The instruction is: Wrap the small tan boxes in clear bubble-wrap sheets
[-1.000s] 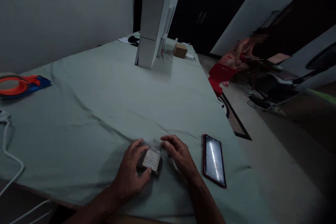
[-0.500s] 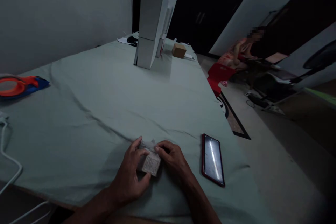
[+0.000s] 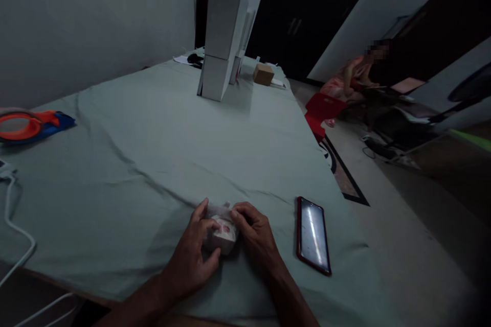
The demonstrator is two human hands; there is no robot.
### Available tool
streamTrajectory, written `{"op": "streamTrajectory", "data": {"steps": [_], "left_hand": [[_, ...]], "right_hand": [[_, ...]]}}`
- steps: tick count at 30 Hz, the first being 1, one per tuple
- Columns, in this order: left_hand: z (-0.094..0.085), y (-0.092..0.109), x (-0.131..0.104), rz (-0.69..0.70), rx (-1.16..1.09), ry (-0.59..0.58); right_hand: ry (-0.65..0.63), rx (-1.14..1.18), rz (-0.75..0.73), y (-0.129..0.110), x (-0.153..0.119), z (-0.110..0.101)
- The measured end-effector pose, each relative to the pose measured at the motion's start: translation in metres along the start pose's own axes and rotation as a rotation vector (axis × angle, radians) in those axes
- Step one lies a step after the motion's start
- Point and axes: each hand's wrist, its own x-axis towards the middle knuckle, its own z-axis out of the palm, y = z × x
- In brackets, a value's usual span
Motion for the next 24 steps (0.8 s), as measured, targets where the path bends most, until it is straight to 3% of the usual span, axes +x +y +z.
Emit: {"op": "streamTrajectory", "data": {"steps": [24], "left_hand": [[-0.0029, 0.0031, 0.0021, 0.048, 0.013, -0.017]], "right_hand": [[0.061, 0.287, 0.230, -0.0028, 0.0011, -0.0027]]}}
